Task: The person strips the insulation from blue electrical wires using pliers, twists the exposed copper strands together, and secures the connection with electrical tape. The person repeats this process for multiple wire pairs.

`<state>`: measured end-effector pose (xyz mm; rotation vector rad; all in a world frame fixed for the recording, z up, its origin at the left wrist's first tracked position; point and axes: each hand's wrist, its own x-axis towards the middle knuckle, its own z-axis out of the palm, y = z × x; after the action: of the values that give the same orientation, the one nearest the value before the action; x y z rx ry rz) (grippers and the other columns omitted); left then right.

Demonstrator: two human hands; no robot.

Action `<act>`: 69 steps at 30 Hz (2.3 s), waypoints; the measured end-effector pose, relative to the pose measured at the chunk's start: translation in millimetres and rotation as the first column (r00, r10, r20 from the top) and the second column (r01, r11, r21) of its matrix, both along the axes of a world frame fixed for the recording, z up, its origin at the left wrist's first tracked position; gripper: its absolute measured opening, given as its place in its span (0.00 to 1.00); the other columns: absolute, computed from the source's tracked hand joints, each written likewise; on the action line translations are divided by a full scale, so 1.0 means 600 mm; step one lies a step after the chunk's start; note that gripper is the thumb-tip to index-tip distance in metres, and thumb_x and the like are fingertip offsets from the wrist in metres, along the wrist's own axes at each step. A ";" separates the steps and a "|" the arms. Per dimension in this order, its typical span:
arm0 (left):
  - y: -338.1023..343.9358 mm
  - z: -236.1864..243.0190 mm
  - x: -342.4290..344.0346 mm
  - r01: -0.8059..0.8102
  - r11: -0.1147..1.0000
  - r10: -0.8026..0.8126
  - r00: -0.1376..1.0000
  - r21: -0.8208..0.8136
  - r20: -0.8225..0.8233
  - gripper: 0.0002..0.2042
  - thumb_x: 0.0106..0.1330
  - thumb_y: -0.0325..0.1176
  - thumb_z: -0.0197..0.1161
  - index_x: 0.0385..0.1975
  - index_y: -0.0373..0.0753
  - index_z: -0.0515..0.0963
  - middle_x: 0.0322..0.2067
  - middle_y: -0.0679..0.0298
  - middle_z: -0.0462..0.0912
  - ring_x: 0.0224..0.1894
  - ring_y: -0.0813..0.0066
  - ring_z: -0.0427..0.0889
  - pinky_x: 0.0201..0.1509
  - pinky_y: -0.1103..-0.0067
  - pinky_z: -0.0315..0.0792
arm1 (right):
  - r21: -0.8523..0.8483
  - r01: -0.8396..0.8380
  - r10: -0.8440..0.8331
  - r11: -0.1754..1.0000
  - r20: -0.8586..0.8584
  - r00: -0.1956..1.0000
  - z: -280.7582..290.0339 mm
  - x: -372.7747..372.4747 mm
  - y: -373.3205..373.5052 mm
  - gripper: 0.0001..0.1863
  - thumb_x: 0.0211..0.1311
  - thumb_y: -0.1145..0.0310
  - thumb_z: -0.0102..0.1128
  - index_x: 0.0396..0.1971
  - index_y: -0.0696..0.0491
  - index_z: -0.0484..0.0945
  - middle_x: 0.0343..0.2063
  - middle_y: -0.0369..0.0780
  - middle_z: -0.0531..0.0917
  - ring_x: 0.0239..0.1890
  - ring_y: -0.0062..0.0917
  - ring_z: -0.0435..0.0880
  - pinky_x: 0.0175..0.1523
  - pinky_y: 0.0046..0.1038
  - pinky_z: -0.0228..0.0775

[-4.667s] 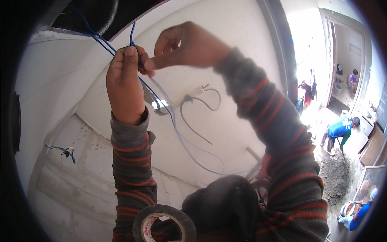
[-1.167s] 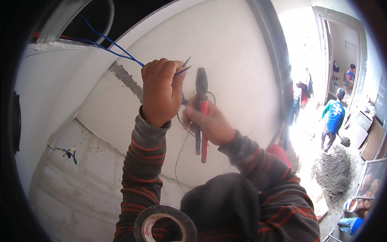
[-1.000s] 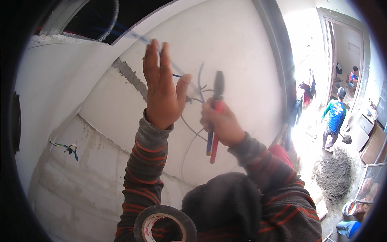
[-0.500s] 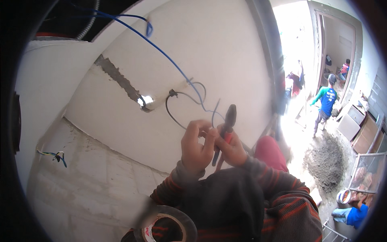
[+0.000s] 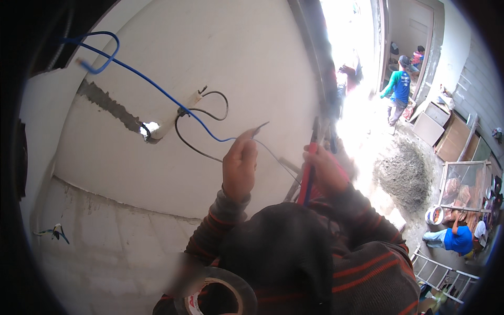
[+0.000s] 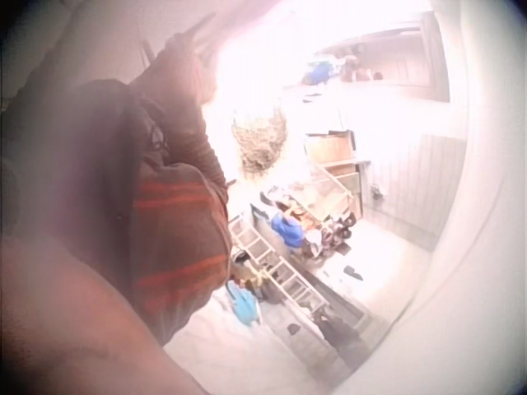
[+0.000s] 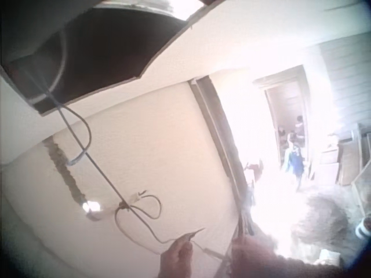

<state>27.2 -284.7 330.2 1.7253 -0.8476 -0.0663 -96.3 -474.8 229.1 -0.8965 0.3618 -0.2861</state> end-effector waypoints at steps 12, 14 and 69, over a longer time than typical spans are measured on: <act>-0.072 -0.029 0.021 0.047 0.998 -0.051 0.990 0.033 0.133 0.12 0.84 0.31 0.59 0.57 0.33 0.85 0.27 0.67 0.81 0.25 0.83 0.73 0.31 0.80 0.70 | -0.052 -0.406 0.407 0.912 0.012 0.913 -0.023 -0.080 -0.002 0.27 0.84 0.55 0.63 0.69 0.57 0.73 0.38 0.37 0.87 0.35 0.22 0.85 0.45 0.24 0.78; -0.075 -0.027 0.017 0.030 0.997 -0.043 0.982 0.073 0.183 0.12 0.83 0.32 0.60 0.54 0.33 0.86 0.25 0.63 0.82 0.24 0.79 0.77 0.31 0.77 0.73 | -0.080 -0.375 0.377 0.923 0.010 0.926 -0.032 -0.073 -0.012 0.29 0.86 0.58 0.61 0.75 0.58 0.69 0.48 0.43 0.91 0.50 0.30 0.92 0.62 0.32 0.82; -0.146 -0.116 0.063 -0.179 0.700 -0.551 0.479 -0.691 -0.683 0.28 0.91 0.50 0.45 0.72 0.29 0.70 0.73 0.45 0.74 0.77 0.50 0.72 0.86 0.55 0.64 | -0.674 -0.005 -0.015 0.738 -0.024 1.000 -0.032 0.086 -0.054 0.21 0.84 0.53 0.63 0.61 0.53 0.75 0.39 0.42 0.88 0.45 0.31 0.92 0.43 0.35 0.86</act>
<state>64.9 -372.1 260.7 0.6307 -0.1978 -0.6696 -45.0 -507.2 210.1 -1.6269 0.2841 -0.4233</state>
